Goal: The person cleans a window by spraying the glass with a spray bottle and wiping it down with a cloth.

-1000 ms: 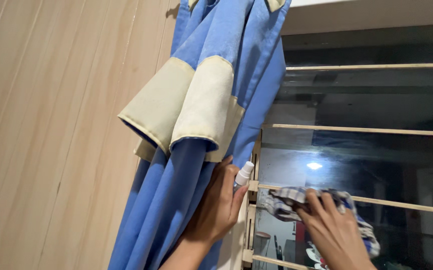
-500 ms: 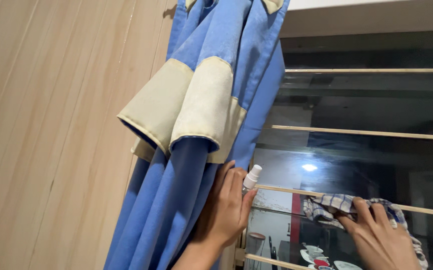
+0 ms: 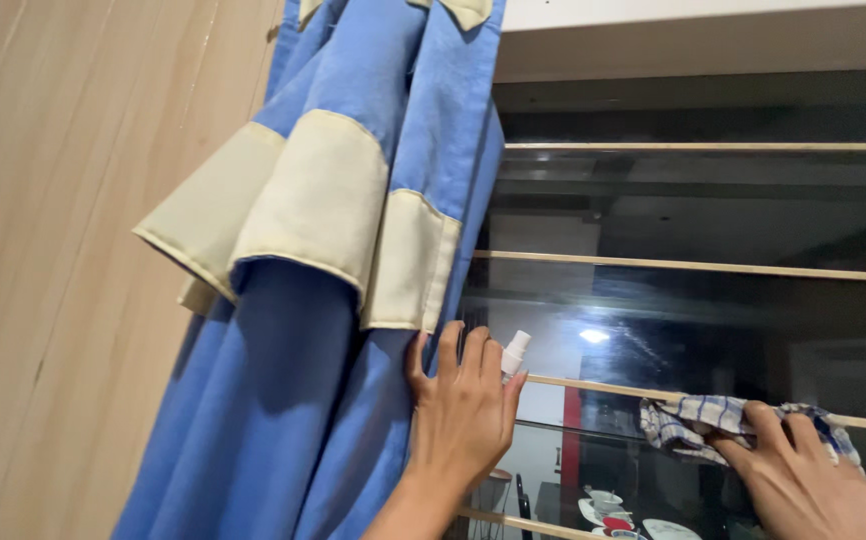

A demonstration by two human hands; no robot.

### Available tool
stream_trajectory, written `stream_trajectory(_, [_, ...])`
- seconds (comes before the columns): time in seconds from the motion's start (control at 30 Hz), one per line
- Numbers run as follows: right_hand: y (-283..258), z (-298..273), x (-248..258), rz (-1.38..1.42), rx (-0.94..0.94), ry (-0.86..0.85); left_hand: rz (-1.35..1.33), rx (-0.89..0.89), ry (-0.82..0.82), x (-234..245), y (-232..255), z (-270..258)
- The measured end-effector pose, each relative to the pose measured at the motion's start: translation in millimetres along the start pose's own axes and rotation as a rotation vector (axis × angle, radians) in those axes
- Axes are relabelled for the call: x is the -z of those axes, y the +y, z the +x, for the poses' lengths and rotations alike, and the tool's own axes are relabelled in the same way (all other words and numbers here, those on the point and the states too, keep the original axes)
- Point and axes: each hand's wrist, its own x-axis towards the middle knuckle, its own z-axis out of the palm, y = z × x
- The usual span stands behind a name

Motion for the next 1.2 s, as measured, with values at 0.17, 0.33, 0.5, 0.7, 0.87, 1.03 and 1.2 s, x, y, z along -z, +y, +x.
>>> stream_trajectory(0.17, [20.6,-4.2,-19.5,-0.039,0.022,0.023,0.074,0.003,0.032,-19.0,28.6,0.1])
stream_trajectory(0.33, [19.2,-5.9,-27.5,0.099,0.057,0.187,0.103,0.023,0.031,-22.3,49.0,-0.6])
stream_trajectory(0.5, [-18.4,-10.4,25.3,0.204,0.265,0.238,0.138,-0.007,0.004,-24.8,57.3,-6.1])
stream_trajectory(0.7, [-14.2,-7.7,38.6,0.349,0.403,0.238,-0.155,0.031,-0.081,-9.5,60.2,3.0])
stream_trajectory(0.87, [-0.6,11.6,-0.9,0.177,0.343,0.327,-0.323,0.196,-0.308,-1.0,60.8,12.6])
stream_trajectory(1.03, [-5.1,5.0,-0.9,0.402,0.365,0.372,-0.343,0.129,-0.256,-10.1,59.3,8.9])
stream_trajectory(1.2, [21.9,21.9,43.0,0.485,0.098,0.647,-0.367,0.173,-0.295,-18.1,57.5,11.7])
